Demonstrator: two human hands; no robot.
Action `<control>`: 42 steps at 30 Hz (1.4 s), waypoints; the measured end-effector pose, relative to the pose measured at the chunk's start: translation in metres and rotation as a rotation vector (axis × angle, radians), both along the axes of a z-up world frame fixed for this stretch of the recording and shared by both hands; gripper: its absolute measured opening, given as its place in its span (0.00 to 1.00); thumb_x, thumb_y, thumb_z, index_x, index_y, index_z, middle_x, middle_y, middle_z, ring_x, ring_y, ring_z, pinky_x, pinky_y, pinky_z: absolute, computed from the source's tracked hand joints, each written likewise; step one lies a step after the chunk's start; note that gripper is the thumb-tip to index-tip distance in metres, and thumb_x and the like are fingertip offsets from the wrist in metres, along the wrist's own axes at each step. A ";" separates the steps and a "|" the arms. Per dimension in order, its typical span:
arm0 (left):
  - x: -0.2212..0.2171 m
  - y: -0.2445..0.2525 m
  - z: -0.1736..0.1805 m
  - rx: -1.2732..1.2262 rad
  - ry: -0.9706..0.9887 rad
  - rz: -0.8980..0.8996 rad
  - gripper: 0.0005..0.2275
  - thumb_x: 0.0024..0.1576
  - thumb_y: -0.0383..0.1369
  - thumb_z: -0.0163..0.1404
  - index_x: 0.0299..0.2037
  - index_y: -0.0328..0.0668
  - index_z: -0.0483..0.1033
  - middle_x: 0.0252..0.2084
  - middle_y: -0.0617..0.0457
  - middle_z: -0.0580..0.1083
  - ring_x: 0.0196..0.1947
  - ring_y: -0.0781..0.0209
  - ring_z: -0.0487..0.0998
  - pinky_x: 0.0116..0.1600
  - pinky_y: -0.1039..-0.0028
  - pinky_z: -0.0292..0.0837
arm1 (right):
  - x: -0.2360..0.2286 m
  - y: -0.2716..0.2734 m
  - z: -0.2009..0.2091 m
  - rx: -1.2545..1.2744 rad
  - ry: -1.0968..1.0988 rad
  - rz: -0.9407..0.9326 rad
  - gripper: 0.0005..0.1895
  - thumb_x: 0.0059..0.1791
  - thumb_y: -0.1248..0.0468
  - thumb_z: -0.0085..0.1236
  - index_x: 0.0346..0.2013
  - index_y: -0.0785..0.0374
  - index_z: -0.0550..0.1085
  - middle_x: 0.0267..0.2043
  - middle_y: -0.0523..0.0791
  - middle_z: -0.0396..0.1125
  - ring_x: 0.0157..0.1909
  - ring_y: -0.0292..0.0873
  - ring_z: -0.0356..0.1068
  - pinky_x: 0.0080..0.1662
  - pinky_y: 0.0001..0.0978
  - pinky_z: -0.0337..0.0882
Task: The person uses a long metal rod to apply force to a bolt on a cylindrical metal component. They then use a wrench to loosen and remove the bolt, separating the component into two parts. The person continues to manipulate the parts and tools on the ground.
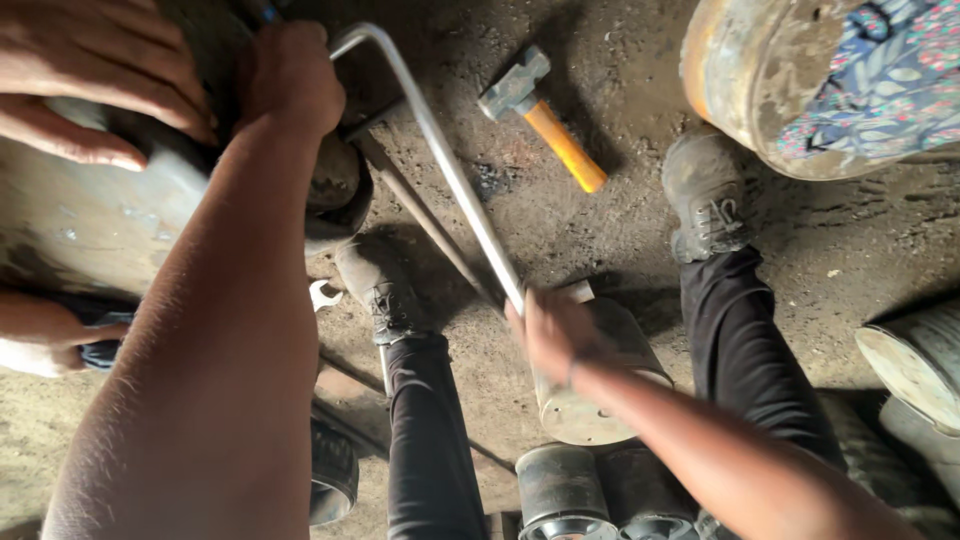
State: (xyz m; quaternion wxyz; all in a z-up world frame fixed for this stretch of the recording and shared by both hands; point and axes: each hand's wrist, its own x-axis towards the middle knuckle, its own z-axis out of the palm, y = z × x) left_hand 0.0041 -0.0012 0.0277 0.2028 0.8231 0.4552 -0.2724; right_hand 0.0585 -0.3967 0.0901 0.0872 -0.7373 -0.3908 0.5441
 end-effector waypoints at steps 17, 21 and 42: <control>0.004 -0.006 -0.001 0.012 -0.071 -0.168 0.10 0.51 0.23 0.59 0.43 0.42 0.80 0.45 0.37 0.77 0.47 0.35 0.78 0.49 0.51 0.74 | -0.004 0.005 -0.106 -0.402 -0.027 0.019 0.22 0.51 0.45 0.53 0.41 0.60 0.80 0.30 0.49 0.74 0.31 0.51 0.74 0.37 0.48 0.74; -0.015 -0.002 -0.025 0.024 -0.101 -0.123 0.09 0.54 0.23 0.57 0.43 0.42 0.81 0.45 0.37 0.77 0.48 0.35 0.77 0.50 0.52 0.74 | 0.020 0.004 -0.029 -0.506 0.294 -0.074 0.15 0.51 0.50 0.52 0.34 0.59 0.76 0.18 0.42 0.68 0.15 0.38 0.64 0.22 0.42 0.71; -0.051 0.015 -0.073 0.037 0.031 -0.140 0.12 0.60 0.31 0.55 0.50 0.33 0.78 0.48 0.30 0.76 0.47 0.31 0.77 0.47 0.49 0.73 | -0.007 0.030 -0.137 -0.277 -0.287 0.040 0.23 0.56 0.45 0.47 0.37 0.62 0.74 0.31 0.51 0.74 0.35 0.53 0.75 0.40 0.50 0.72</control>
